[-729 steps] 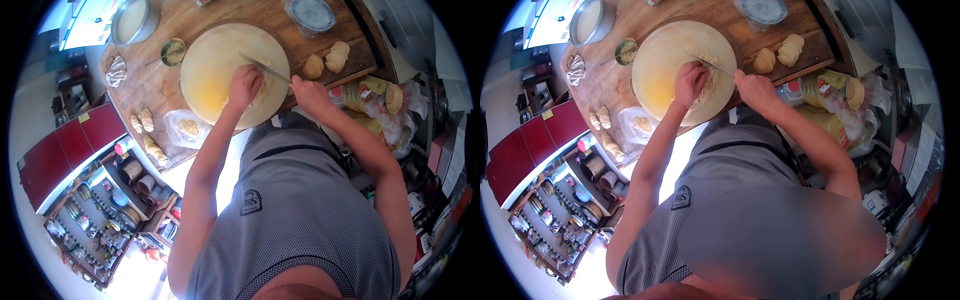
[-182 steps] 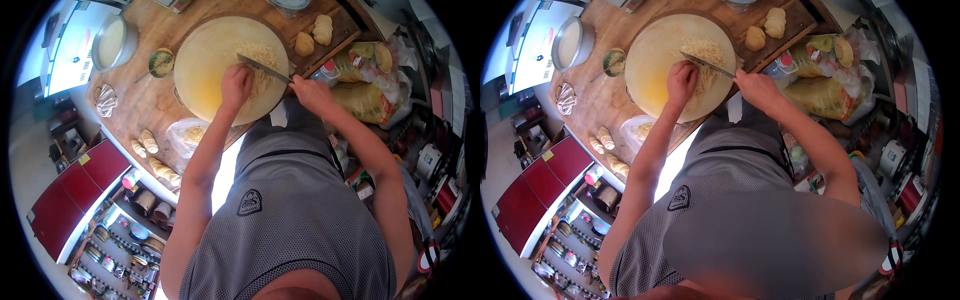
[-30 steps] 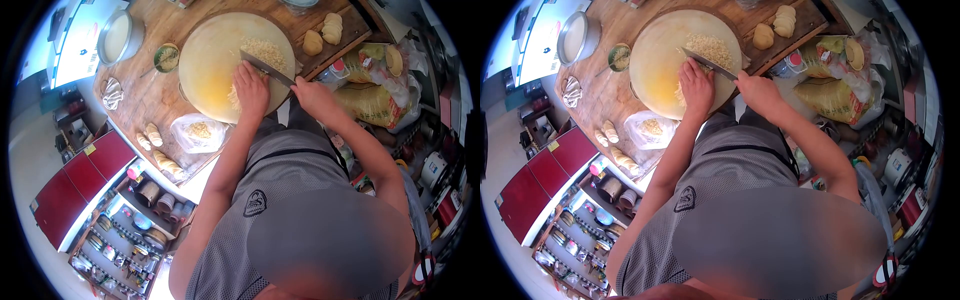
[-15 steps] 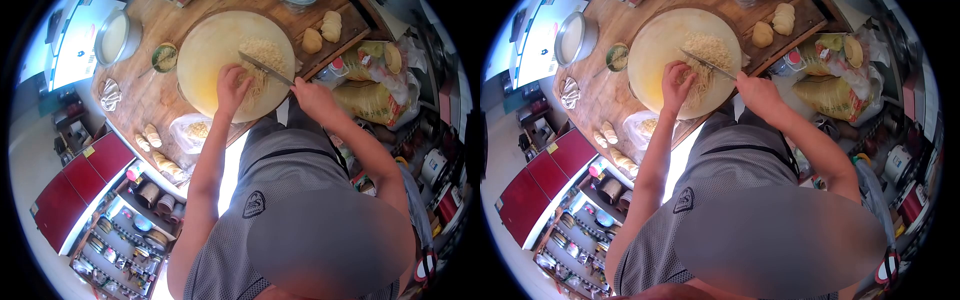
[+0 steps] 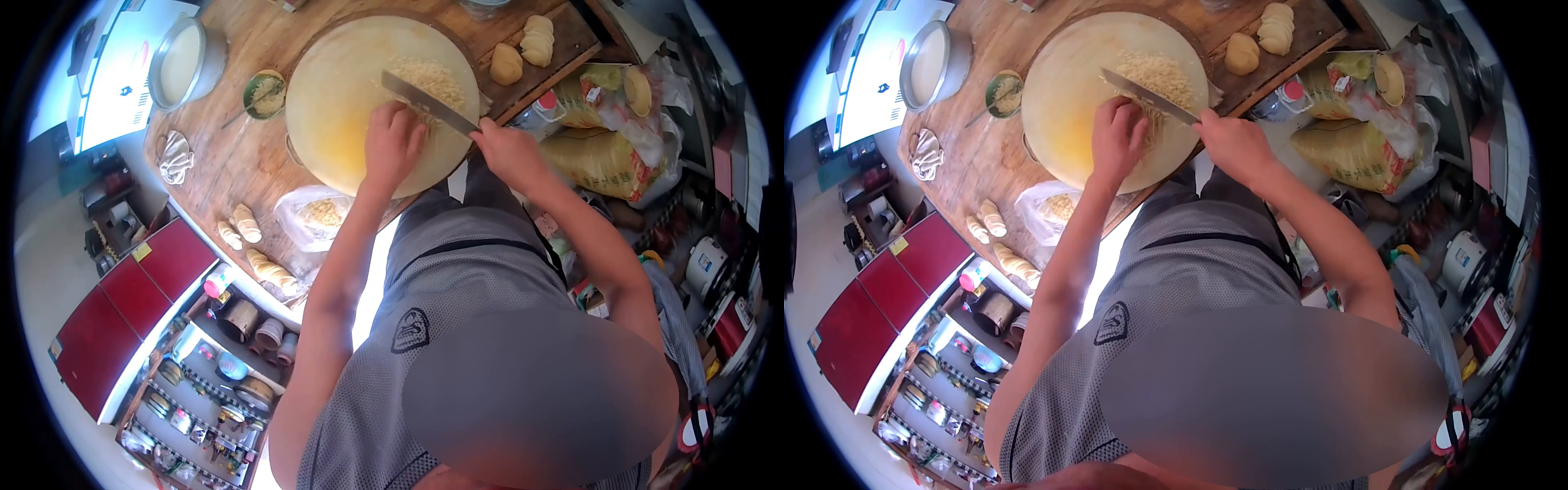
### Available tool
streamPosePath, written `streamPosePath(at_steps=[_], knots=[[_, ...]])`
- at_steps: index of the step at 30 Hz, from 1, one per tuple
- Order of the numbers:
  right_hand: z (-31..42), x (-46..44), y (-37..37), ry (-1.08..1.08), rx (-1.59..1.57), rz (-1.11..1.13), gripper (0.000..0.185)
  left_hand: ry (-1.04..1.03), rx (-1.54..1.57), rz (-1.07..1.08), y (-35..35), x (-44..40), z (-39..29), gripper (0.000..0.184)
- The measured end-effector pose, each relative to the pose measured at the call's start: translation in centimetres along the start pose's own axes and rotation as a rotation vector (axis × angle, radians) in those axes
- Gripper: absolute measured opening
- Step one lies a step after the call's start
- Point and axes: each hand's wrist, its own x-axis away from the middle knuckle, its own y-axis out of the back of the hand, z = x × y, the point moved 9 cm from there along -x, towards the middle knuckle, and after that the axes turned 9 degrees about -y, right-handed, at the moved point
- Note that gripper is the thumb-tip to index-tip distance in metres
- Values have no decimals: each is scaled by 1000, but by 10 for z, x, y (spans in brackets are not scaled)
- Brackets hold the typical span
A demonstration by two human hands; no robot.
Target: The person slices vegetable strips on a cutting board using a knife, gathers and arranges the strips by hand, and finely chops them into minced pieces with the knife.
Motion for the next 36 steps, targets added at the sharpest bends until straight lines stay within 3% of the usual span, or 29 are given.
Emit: streamPosePath(at_steps=[3,6,10,14,21,26,31,36], knots=[[-9,0,13,-11,-92,-62,25,-80,-200,-39,-6,6,-40,44],[-12,-3,26,-36,-114,-121,25,-163,-171,39,-35,10,-65,43],[-14,-7,35,-34,-106,-155,26,-244,-270,16,-57,-2,-67,27],[-15,-4,36,-21,-105,-160,26,-184,-361,-19,-43,-4,-45,17],[-12,11,26,-21,-63,-94,27,-159,-213,-65,-9,0,-32,18],[-9,25,25,25,-34,-80,26,159,157,-255,24,12,34,24],[-5,27,22,65,4,-58,24,31,266,-131,8,2,32,23],[-2,29,24,65,21,-28,24,-104,103,-90,6,-2,14,17]])
